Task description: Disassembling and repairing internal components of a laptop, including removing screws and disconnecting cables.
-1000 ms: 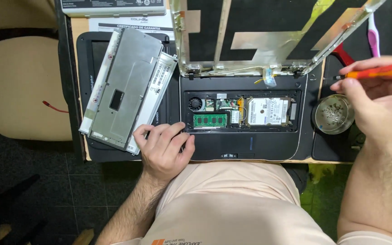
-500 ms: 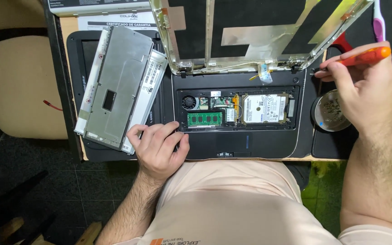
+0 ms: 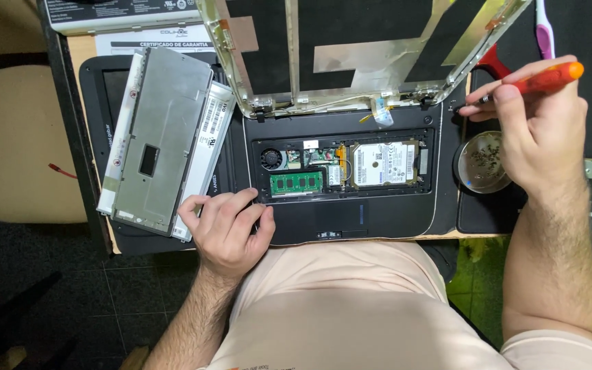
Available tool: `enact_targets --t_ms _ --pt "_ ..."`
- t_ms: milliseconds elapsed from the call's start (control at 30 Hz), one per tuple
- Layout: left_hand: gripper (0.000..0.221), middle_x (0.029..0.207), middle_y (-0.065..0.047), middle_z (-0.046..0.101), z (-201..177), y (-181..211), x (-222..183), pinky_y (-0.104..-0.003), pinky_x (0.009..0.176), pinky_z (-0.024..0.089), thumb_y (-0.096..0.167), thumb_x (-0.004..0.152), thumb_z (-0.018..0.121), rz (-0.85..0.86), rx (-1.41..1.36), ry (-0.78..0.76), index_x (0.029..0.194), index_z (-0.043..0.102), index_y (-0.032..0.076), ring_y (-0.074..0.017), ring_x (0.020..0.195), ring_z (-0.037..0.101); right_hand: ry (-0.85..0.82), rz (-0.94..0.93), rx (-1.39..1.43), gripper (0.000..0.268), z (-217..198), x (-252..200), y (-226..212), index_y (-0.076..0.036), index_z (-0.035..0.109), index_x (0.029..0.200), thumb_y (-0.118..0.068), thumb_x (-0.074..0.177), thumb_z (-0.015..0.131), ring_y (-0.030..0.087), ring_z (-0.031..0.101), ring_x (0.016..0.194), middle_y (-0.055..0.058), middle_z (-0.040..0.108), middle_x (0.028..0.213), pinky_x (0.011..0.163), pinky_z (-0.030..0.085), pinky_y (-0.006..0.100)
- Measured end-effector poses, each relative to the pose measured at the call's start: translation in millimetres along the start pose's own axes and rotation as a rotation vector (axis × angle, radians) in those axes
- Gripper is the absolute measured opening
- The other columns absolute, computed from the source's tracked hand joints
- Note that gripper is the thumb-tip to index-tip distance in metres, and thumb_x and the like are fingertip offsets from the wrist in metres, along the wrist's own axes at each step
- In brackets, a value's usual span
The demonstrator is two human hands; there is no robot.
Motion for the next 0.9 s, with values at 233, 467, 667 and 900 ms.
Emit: enact_targets --t_ms 233,467,667,900 --pt "0.014 0.119 -0.005 0.088 -2 0 1 -0.051 0.104 0.041 0.014 0.108 0.090 -0.008 0.008 0.003 0.096 0.081 0.014 -0.0228 0.088 0.081 0.042 -0.222 -0.068 0.008 19 -20 -49 0.026 0.069 0.141 0.018 0.143 0.069 0.048 0.076 0.129 0.042 0.072 0.143 0.110 0.072 0.053" --pt "0.015 0.118 -0.003 0.089 -4 0 2 -0.051 0.101 0.042 0.015 0.106 0.091 -0.004 0.010 0.017 0.095 0.081 0.016 -0.0219 0.087 0.080 -0.105 -0.379 0.173 0.071 109 -17 -93 -0.003 0.032 0.161 0.024 0.117 0.081 0.043 0.089 0.123 0.033 0.071 0.139 0.119 0.073 0.049" --pt "0.017 0.116 -0.002 0.090 -6 0 4 -0.051 0.102 0.042 0.018 0.107 0.092 -0.013 0.018 0.011 0.094 0.082 0.017 -0.0217 0.089 0.078 -0.132 -0.495 -0.002 0.062 140 -12 -113 -0.001 0.038 0.154 0.018 0.119 0.086 0.036 0.090 0.118 0.028 0.084 0.132 0.101 0.074 0.040" --pt "0.012 0.116 -0.001 0.088 -1 -4 -10 -0.056 0.103 0.050 0.021 0.110 0.087 -0.049 -0.033 0.106 0.098 0.083 0.019 -0.0228 0.092 0.075 0.032 -0.599 -0.308 0.062 153 -15 -118 0.003 0.060 0.150 0.004 0.107 0.104 0.036 0.090 0.090 0.012 0.093 0.116 0.079 0.075 0.044"
Point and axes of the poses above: each hand's wrist, its own x-axis towards the middle knuckle, its own z-axis out of the palm, y = z × x, the point moved 10 cm from there along x, towards the middle knuckle
